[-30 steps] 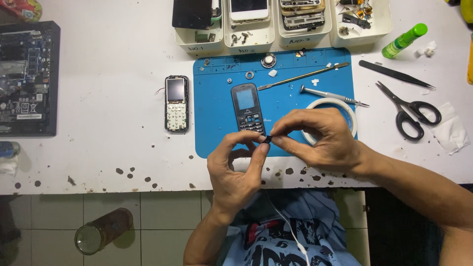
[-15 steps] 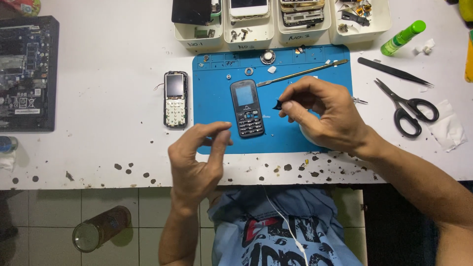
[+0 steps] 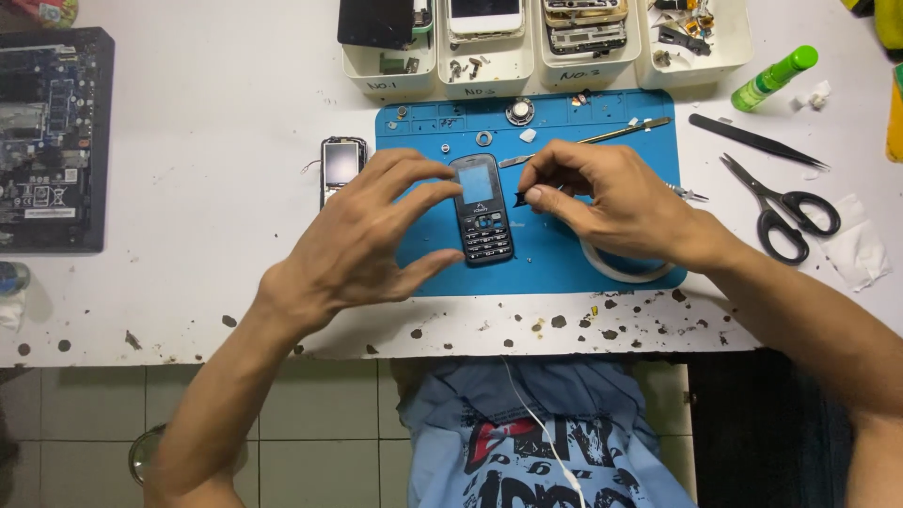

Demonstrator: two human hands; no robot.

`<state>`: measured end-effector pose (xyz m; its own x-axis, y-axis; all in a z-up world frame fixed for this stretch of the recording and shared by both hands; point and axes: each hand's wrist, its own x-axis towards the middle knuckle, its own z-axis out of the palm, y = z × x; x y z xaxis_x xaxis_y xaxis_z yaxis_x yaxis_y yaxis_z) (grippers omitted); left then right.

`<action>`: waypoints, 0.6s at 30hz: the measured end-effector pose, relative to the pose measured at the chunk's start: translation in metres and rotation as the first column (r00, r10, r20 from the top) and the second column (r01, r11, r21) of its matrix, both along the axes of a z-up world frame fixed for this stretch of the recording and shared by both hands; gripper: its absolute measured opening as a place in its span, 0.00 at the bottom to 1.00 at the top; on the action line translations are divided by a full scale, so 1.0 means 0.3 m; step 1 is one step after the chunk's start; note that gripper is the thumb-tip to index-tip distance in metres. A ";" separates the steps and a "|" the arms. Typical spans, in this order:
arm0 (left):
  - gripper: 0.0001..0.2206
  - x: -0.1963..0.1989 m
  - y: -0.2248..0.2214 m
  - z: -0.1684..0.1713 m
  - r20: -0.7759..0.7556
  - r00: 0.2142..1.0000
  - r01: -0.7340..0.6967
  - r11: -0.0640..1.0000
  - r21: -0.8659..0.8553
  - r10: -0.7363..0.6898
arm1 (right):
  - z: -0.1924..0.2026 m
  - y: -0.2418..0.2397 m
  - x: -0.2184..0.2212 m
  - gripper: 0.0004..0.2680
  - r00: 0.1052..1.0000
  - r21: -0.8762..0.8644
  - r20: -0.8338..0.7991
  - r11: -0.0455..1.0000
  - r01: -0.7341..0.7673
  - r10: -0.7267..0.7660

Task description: Repairing a small feature phone by disassembling and reassembling its components

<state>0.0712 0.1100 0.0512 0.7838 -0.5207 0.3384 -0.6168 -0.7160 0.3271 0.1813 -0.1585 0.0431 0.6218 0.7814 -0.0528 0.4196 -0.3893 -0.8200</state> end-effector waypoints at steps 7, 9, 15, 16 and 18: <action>0.28 0.097 0.012 -0.079 0.079 0.986 0.138 0.984 0.116 -0.147 | 0.013 0.070 0.025 0.04 0.992 -0.213 -0.120 0.977 0.013 -0.039; 0.32 0.090 0.005 -0.108 0.012 0.993 0.117 0.989 0.089 -0.119 | -0.018 0.081 0.031 0.06 0.996 -0.203 -0.087 0.978 -0.035 0.018; 0.30 0.065 -0.009 -0.151 -0.028 0.993 0.115 0.984 0.138 -0.112 | -0.050 0.083 0.032 0.07 0.984 -0.173 -0.173 0.985 0.015 -0.045; 0.30 0.066 -0.008 -0.150 -0.033 0.993 0.119 0.984 0.136 -0.115 | -0.048 0.086 0.032 0.07 0.983 -0.175 -0.178 0.984 0.017 -0.049; 0.27 0.067 -0.010 -0.144 -0.061 0.991 0.120 0.990 0.072 -0.115 | -0.040 0.090 0.033 0.07 0.969 -0.233 -0.226 0.971 0.048 -0.102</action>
